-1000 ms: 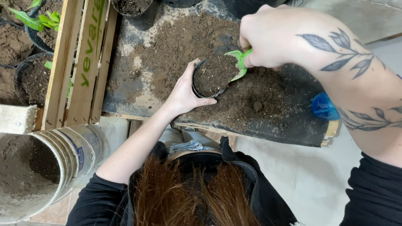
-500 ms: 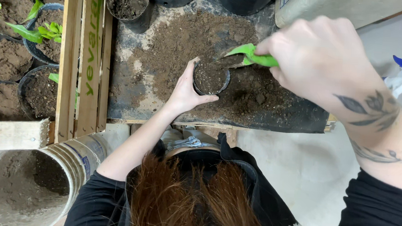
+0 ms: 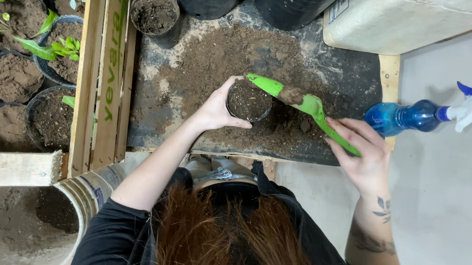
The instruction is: The person uses a small green shovel to scoop soil from a large white bucket and fill a small black plastic pot placed on a workbench. They then level the soil by hand, press it down, and place the pot on a shelf among other potted plants.
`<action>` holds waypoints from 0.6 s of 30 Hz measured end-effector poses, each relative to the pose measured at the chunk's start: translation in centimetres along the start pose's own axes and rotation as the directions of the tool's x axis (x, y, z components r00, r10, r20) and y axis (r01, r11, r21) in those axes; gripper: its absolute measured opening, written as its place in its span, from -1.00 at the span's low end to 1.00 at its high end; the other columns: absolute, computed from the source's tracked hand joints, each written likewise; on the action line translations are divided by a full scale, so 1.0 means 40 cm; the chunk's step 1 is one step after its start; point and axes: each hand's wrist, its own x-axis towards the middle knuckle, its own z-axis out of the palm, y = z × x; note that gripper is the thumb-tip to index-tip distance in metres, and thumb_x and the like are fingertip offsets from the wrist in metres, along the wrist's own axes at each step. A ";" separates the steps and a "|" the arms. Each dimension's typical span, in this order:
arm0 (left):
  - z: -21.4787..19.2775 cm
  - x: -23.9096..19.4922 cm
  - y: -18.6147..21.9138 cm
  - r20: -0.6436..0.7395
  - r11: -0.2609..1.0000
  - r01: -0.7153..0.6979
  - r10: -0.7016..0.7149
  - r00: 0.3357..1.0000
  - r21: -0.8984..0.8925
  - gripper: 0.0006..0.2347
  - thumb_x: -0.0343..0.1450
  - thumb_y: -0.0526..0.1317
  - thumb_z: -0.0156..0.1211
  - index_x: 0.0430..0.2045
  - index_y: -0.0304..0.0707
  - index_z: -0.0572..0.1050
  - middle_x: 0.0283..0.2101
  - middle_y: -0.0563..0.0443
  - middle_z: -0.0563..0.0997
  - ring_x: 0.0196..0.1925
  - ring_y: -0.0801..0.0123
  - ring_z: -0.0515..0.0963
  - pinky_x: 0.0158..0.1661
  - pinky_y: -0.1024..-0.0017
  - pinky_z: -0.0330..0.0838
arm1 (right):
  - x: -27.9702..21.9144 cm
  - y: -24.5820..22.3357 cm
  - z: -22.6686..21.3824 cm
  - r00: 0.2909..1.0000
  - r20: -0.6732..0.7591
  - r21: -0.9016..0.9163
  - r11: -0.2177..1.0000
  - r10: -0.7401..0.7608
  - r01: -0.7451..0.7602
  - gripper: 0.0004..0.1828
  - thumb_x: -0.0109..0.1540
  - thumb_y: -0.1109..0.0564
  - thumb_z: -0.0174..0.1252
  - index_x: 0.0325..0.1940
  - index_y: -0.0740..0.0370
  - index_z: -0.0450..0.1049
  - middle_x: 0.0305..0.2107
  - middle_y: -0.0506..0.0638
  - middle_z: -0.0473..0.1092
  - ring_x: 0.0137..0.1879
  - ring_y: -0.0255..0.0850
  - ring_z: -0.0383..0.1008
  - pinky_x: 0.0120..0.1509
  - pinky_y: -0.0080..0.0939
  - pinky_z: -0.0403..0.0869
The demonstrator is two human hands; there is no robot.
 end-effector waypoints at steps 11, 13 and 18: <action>0.019 -0.025 0.004 -0.066 1.000 0.016 -0.017 0.998 -0.011 0.04 -0.04 -0.11 0.89 0.40 -0.02 0.34 0.26 -0.31 0.62 0.38 -0.33 0.57 0.38 -0.29 0.37 | -0.064 0.025 0.060 0.978 -0.100 -0.212 0.965 -0.181 0.157 -0.85 0.33 0.30 0.49 -0.11 0.06 0.81 -0.10 -0.02 0.64 -0.13 -0.02 0.68 -0.06 -0.10 0.63; 0.021 -0.029 0.004 -0.078 1.000 0.018 -0.018 0.997 -0.011 0.04 -0.04 -0.11 0.90 0.41 -0.02 0.34 0.26 -0.31 0.62 0.38 -0.33 0.57 0.38 -0.29 0.38 | -0.065 0.011 0.043 0.978 -0.131 -0.127 0.981 -0.161 0.144 -0.82 0.31 0.37 0.50 -0.10 0.13 0.82 -0.11 0.06 0.64 -0.10 0.07 0.71 -0.03 -0.02 0.65; 0.029 -0.044 0.022 -0.119 1.000 0.018 -0.019 0.993 -0.007 0.04 -0.03 -0.14 0.88 0.41 -0.08 0.32 0.26 -0.40 0.61 0.37 -0.44 0.55 0.38 -0.36 0.36 | -0.070 0.038 0.058 0.974 -0.034 -0.243 0.947 -0.226 0.211 -0.80 0.25 0.36 0.51 -0.14 0.11 0.81 -0.15 0.06 0.64 -0.14 0.06 0.69 -0.09 -0.04 0.64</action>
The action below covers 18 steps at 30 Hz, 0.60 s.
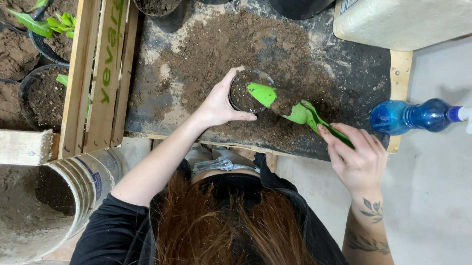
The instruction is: The person uses a small green shovel to scoop soil from a large white bucket and fill a small black plastic pot placed on a workbench. They then level the soil by hand, press it down, and place the pot on a shelf among other potted plants.
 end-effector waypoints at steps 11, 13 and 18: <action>0.000 -0.010 0.001 0.013 0.999 -0.037 0.037 0.999 0.012 -0.05 0.08 -0.13 0.84 0.39 -0.13 0.31 0.31 -0.23 0.60 0.40 -0.10 0.55 0.43 -0.03 0.34 | 0.070 0.024 -0.096 0.989 0.146 0.232 0.970 0.035 -0.068 -0.72 0.32 0.31 0.49 0.08 0.06 0.78 -0.04 0.05 0.65 -0.01 -0.05 0.69 0.07 -0.15 0.63; 0.004 -0.016 0.022 0.020 0.997 -0.070 0.070 0.997 0.022 -0.09 0.15 -0.11 0.80 0.38 -0.25 0.29 0.35 -0.15 0.56 0.41 0.15 0.54 0.45 0.22 0.31 | 0.067 0.045 -0.100 0.978 0.200 0.318 0.941 0.055 -0.118 -0.66 0.36 0.31 0.48 0.20 0.08 0.73 0.06 0.08 0.64 0.07 -0.14 0.66 0.19 -0.23 0.61; 0.002 -0.015 0.029 0.053 0.998 0.010 -0.013 0.999 0.056 -0.08 0.16 -0.10 0.79 0.42 -0.17 0.26 0.38 -0.14 0.57 0.43 0.13 0.55 0.46 0.18 0.32 | 0.097 0.075 -0.114 0.974 0.220 0.124 0.992 -0.054 0.027 -0.76 0.44 0.15 0.45 0.16 -0.15 0.79 -0.02 -0.17 0.68 -0.03 -0.24 0.65 -0.04 -0.31 0.56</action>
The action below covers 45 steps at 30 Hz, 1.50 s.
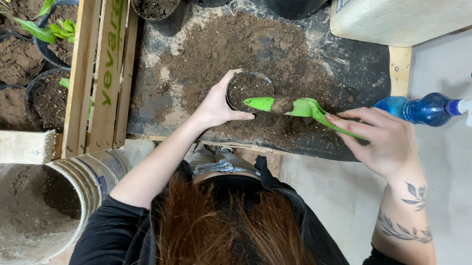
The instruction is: The person uses a small green shovel to scoop soil from a large white bucket and fill a small black plastic pot placed on a workbench. They then level the soil by hand, press it down, and place the pot on a shelf among other potted plants.
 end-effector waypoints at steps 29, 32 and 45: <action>0.025 -0.014 0.016 -0.102 0.998 0.054 -0.057 0.993 -0.029 0.01 0.09 -0.15 0.82 0.48 -0.12 0.25 0.37 -0.42 0.53 0.46 -0.42 0.47 0.46 -0.30 0.31 | 0.012 -0.115 0.031 0.976 -0.063 -0.008 0.978 0.206 -0.207 -0.78 0.30 0.18 0.52 0.01 -0.04 0.80 -0.10 -0.12 0.67 0.02 -0.06 0.74 0.08 -0.16 0.64; 0.042 -0.042 0.049 -0.131 0.995 0.097 -0.099 0.987 -0.018 0.02 0.14 -0.14 0.80 0.50 -0.21 0.18 0.41 -0.51 0.44 0.48 -0.47 0.42 0.47 -0.33 0.29 | -0.011 -0.126 0.020 0.969 -0.074 -0.070 0.968 0.236 -0.241 -0.76 0.29 0.16 0.54 0.03 -0.08 0.80 -0.11 -0.18 0.67 0.00 -0.14 0.74 0.09 -0.24 0.64; -0.031 -0.026 0.048 0.120 0.938 0.003 -0.047 0.992 0.346 0.18 -0.01 -0.13 0.87 0.52 -0.46 0.15 0.31 -0.41 0.45 0.42 -0.40 0.42 0.45 -0.26 0.29 | -0.106 -0.157 0.070 0.853 -0.272 0.355 0.871 0.445 -0.340 -0.66 0.19 0.43 0.55 0.04 0.33 0.76 -0.12 0.20 0.68 0.00 0.17 0.73 0.04 0.03 0.65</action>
